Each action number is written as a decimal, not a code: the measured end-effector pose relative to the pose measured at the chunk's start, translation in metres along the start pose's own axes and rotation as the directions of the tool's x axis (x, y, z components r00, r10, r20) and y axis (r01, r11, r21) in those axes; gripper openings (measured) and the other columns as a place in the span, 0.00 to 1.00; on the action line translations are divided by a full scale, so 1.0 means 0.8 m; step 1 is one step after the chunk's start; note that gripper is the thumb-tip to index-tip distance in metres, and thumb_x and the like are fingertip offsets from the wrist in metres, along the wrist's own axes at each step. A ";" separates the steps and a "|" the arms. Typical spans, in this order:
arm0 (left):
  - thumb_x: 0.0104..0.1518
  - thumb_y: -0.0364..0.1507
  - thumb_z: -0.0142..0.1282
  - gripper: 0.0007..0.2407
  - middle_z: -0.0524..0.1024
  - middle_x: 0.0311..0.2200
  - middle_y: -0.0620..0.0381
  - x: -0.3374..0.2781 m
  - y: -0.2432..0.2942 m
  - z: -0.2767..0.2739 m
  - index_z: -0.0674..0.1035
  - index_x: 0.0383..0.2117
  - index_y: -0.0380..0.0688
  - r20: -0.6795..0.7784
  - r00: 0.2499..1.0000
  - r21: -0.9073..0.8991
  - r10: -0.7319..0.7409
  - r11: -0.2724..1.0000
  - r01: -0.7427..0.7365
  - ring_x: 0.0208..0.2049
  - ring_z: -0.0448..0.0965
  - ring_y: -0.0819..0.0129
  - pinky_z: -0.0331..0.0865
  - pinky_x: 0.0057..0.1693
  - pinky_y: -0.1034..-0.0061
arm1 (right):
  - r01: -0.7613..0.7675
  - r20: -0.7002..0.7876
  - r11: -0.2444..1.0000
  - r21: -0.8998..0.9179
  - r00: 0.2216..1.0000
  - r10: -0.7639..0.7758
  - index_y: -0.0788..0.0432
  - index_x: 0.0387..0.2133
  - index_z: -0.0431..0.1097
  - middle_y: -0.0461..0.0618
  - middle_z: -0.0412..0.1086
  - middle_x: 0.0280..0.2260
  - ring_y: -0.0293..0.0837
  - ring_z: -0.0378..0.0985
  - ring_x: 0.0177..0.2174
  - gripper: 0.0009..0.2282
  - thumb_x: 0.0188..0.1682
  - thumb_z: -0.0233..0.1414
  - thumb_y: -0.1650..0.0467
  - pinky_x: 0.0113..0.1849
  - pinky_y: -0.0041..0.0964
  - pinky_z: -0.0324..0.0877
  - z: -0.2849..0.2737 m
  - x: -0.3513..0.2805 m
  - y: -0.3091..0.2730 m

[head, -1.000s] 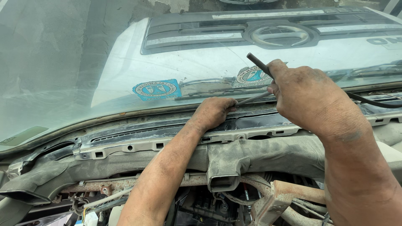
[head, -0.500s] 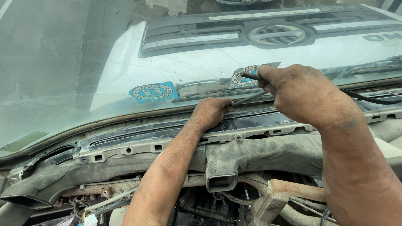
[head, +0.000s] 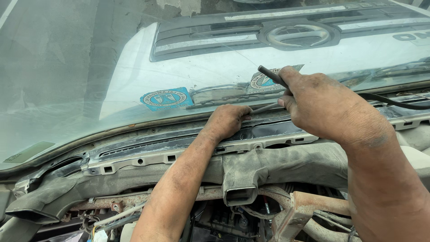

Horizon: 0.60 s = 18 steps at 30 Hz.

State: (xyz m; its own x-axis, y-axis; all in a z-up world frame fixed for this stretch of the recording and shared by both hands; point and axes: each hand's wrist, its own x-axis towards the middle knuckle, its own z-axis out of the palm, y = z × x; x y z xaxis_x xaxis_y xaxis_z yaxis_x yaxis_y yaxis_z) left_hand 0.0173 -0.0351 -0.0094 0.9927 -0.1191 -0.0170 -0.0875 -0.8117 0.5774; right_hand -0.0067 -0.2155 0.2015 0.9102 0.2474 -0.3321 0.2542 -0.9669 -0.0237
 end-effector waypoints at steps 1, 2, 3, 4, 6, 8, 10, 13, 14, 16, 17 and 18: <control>0.61 0.36 0.53 0.10 0.84 0.37 0.59 0.001 0.000 0.000 0.83 0.45 0.56 0.008 1.000 0.013 0.001 1.000 -0.001 0.42 0.83 0.63 0.77 0.50 0.64 | -0.091 0.085 0.995 -0.031 0.992 0.093 0.50 0.67 0.52 0.57 0.76 0.32 0.50 0.83 0.34 0.20 0.61 0.42 0.66 0.37 0.49 0.80 -0.004 -0.004 -0.002; 0.61 0.35 0.52 0.10 0.84 0.38 0.58 0.001 -0.001 0.001 0.83 0.45 0.56 0.016 1.000 0.025 0.000 1.000 0.000 0.42 0.83 0.63 0.77 0.50 0.64 | -0.092 0.072 0.995 -0.030 0.993 0.094 0.50 0.67 0.52 0.57 0.76 0.32 0.50 0.83 0.34 0.20 0.61 0.42 0.66 0.37 0.49 0.79 -0.005 -0.006 -0.005; 0.62 0.35 0.52 0.10 0.84 0.38 0.58 0.002 -0.001 0.001 0.83 0.45 0.57 0.015 1.000 0.025 0.003 1.000 -0.004 0.42 0.83 0.63 0.77 0.50 0.64 | -0.094 0.059 0.995 -0.030 0.994 0.096 0.50 0.67 0.53 0.57 0.77 0.31 0.49 0.83 0.34 0.20 0.61 0.42 0.66 0.37 0.50 0.79 -0.004 -0.005 -0.004; 0.62 0.35 0.52 0.10 0.84 0.38 0.58 0.002 -0.002 0.001 0.83 0.45 0.57 0.015 1.000 0.025 0.005 1.000 -0.005 0.42 0.84 0.62 0.77 0.50 0.63 | -0.095 0.048 0.995 -0.030 0.994 0.096 0.50 0.67 0.54 0.57 0.77 0.31 0.49 0.82 0.34 0.20 0.61 0.42 0.66 0.36 0.50 0.79 -0.001 -0.002 0.000; 0.62 0.36 0.53 0.10 0.84 0.37 0.58 0.003 -0.003 0.003 0.83 0.45 0.57 0.024 1.000 0.012 -0.016 1.000 0.015 0.41 0.84 0.62 0.77 0.50 0.63 | -0.045 -0.023 0.999 -0.019 0.999 0.045 0.48 0.64 0.57 0.58 0.77 0.31 0.50 0.83 0.34 0.19 0.59 0.43 0.69 0.36 0.50 0.81 0.009 0.014 0.009; 0.61 0.39 0.54 0.10 0.84 0.36 0.58 0.004 -0.002 0.001 0.83 0.44 0.56 0.040 0.998 -0.012 -0.056 0.998 0.056 0.40 0.84 0.62 0.77 0.50 0.63 | 0.076 -0.137 0.997 -0.015 0.988 -0.077 0.50 0.60 0.62 0.56 0.77 0.32 0.50 0.82 0.33 0.18 0.56 0.45 0.73 0.36 0.50 0.80 0.019 0.031 0.023; 0.61 0.39 0.54 0.11 0.84 0.35 0.58 0.004 0.002 0.000 0.83 0.44 0.56 0.006 0.999 0.002 -0.038 0.999 0.038 0.40 0.84 0.61 0.76 0.49 0.62 | 0.265 -0.292 0.964 -0.034 0.920 -0.263 0.53 0.56 0.67 0.52 0.77 0.34 0.49 0.81 0.33 0.19 0.50 0.48 0.77 0.35 0.50 0.78 0.026 0.045 0.036; 0.61 0.40 0.55 0.11 0.84 0.34 0.57 0.001 0.005 -0.005 0.83 0.43 0.55 -0.015 0.999 -0.012 -0.044 0.999 0.043 0.38 0.84 0.60 0.76 0.48 0.62 | 0.243 -0.194 0.964 -0.103 0.946 -0.259 0.54 0.46 0.72 0.52 0.78 0.29 0.45 0.83 0.31 0.13 0.53 0.47 0.80 0.36 0.45 0.81 0.033 0.052 0.045; 0.61 0.40 0.55 0.11 0.84 0.33 0.56 -0.001 0.005 -0.007 0.83 0.43 0.55 -0.014 0.999 -0.021 -0.051 0.999 0.050 0.38 0.84 0.60 0.76 0.48 0.62 | 0.434 -0.308 0.888 -0.155 0.833 -0.460 0.52 0.40 0.72 0.48 0.77 0.28 0.45 0.82 0.31 0.11 0.50 0.49 0.80 0.39 0.47 0.80 0.037 0.052 0.043; 0.60 0.40 0.54 0.10 0.84 0.32 0.58 -0.004 0.003 -0.011 0.83 0.42 0.55 0.034 0.997 -0.034 -0.066 0.997 0.067 0.36 0.85 0.62 0.77 0.47 0.64 | 0.708 -0.479 0.629 -0.322 0.451 -0.753 0.50 0.27 0.73 0.41 0.76 0.25 0.44 0.80 0.32 0.08 0.44 0.53 0.79 0.46 0.50 0.77 0.045 0.051 0.036; 0.60 0.40 0.54 0.10 0.84 0.31 0.58 -0.005 0.001 -0.012 0.83 0.42 0.55 0.059 0.996 -0.041 -0.074 0.996 0.076 0.36 0.86 0.63 0.77 0.47 0.65 | 0.681 -0.483 0.642 -0.352 0.456 -0.748 0.51 0.28 0.73 0.42 0.75 0.25 0.44 0.80 0.32 0.09 0.44 0.52 0.79 0.45 0.49 0.77 0.047 0.049 0.033; 0.61 0.40 0.54 0.10 0.84 0.30 0.57 -0.005 0.000 -0.012 0.82 0.42 0.55 0.058 0.996 -0.018 -0.063 0.998 0.064 0.36 0.85 0.62 0.77 0.46 0.64 | 0.653 -0.486 0.655 -0.381 0.461 -0.742 0.51 0.30 0.72 0.43 0.75 0.25 0.45 0.81 0.32 0.09 0.44 0.52 0.80 0.44 0.48 0.78 0.049 0.048 0.031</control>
State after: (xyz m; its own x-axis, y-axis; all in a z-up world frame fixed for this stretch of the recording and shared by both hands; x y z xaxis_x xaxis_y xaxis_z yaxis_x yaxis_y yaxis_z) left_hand 0.0144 -0.0290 -0.0012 0.9898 -0.1011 -0.1008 -0.0224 -0.8071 0.5900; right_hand 0.0216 -0.2326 0.1514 0.3895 0.8624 0.3233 0.8854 -0.4473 0.1264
